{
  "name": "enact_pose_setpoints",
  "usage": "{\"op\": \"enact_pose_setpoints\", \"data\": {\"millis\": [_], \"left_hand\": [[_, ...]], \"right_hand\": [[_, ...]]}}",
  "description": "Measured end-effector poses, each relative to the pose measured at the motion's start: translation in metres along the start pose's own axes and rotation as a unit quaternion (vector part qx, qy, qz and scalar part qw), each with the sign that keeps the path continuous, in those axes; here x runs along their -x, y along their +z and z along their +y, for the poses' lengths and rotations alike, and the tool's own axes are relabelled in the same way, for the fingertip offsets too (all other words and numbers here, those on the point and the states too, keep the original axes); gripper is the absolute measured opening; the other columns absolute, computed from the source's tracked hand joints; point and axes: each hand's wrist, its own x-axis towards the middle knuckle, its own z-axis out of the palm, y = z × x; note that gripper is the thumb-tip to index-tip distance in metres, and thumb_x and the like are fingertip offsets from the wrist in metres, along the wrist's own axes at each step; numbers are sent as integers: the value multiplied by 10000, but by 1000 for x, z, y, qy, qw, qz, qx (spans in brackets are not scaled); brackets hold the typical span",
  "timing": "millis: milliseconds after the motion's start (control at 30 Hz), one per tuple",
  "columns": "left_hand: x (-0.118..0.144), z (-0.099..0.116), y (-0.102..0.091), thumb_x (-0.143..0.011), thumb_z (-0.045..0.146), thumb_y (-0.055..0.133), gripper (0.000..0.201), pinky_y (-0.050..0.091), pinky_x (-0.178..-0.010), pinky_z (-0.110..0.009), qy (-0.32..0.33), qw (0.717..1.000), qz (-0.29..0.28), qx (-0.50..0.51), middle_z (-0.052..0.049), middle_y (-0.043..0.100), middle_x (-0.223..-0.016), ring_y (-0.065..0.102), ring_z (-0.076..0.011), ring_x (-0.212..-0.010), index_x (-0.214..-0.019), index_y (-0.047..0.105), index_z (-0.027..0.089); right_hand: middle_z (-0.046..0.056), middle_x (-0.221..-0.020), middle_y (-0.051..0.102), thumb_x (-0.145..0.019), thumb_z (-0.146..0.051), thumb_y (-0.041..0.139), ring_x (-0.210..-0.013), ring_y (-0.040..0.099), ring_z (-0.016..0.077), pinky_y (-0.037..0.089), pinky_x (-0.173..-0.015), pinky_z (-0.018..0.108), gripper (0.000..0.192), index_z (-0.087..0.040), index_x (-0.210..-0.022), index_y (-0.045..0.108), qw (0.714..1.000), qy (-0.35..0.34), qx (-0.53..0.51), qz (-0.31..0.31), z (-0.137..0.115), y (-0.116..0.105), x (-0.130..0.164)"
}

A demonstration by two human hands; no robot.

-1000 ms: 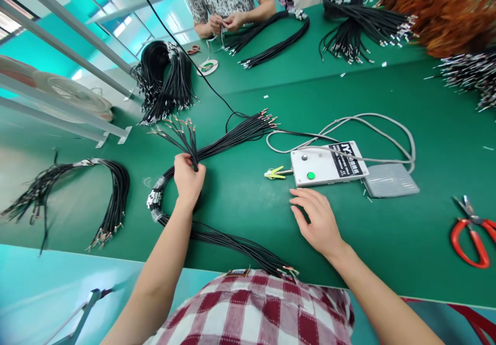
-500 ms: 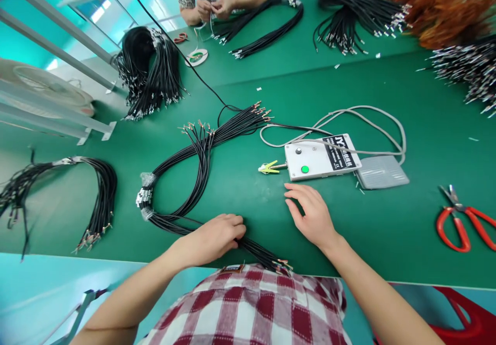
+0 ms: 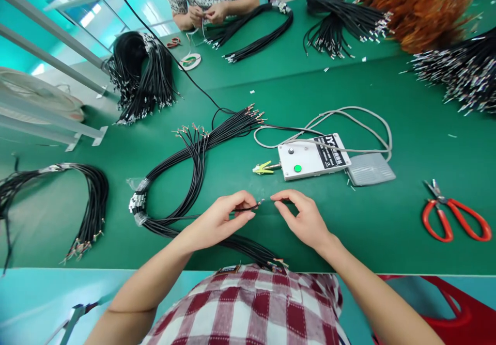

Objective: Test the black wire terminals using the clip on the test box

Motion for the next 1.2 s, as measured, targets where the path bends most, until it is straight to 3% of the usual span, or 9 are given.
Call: {"op": "enact_pose_setpoints", "data": {"millis": [100, 200, 300, 400, 533, 733, 900, 1200], "left_hand": [[-15, -1, 11, -925, 330, 574, 185, 463, -717, -246, 13, 991, 15, 134, -30, 589, -880, 547, -128, -774, -1037, 563, 184], [-24, -7, 15, -881, 392, 644, 262, 467, -596, -221, -27, 963, 22, 267, -12, 597, -757, 550, -95, -613, -978, 576, 158], [-29, -14, 20, -854, 437, 675, 324, 460, -522, -216, -52, 945, 12, 323, -12, 628, -666, 567, -93, -517, -948, 600, 137], [-30, -19, 25, -839, 462, 688, 357, 463, -495, -222, -57, 937, 25, 343, -30, 662, -649, 595, -107, -493, -925, 623, 122], [-30, -18, 29, -759, 439, 773, 356, 505, -527, -235, -68, 933, 96, 340, -41, 684, -653, 639, -124, -529, -823, 617, 126], [-31, -12, 34, -736, 300, 782, 216, 541, -539, -244, -48, 948, 205, 239, -24, 686, -652, 641, -126, -556, -737, 623, 154], [-32, -11, 38, -762, 305, 751, 208, 476, -437, -199, -46, 949, 198, 241, -24, 671, -646, 628, -125, -554, -752, 607, 155], [-33, -18, 34, -713, 405, 812, 368, 376, -364, -178, -67, 911, 161, 375, -3, 660, -607, 498, -54, -362, -783, 574, 133]], "right_hand": [[30, -954, 750, -930, -289, 619, -881, 704, 197, 573, -825, 340, 99, -246, -984, 692, 999, 20, -48, -2, -10, -1, -1], [33, -942, 749, -921, -308, 638, -885, 704, 198, 566, -837, 344, 100, -242, -974, 690, 994, 42, -101, 7, -17, -3, -4], [42, -902, 744, -904, -345, 660, -861, 706, 201, 565, -832, 356, 126, -228, -944, 682, 984, 70, -165, 22, -24, -4, -11], [38, -833, 727, -886, -387, 675, -782, 694, 189, 574, -777, 349, 172, -220, -930, 676, 967, 110, -230, 21, -31, -4, -19], [27, -762, 688, -877, -423, 673, -692, 639, 166, 556, -675, 314, 217, -213, -931, 685, 952, 147, -267, 17, -32, -1, -26], [23, -744, 659, -872, -428, 667, -679, 605, 161, 528, -656, 308, 224, -211, -923, 685, 940, 161, -302, -3, -32, 4, -26], [0, -708, 616, -822, -414, 709, -640, 562, 148, 494, -635, 300, 211, -218, -893, 682, 920, 171, -354, 3, -34, 7, -27], [-24, -674, 540, -754, -388, 783, -602, 461, 123, 421, -606, 280, 208, -218, -777, 666, 886, 210, -413, 22, -31, 24, -23]]}}
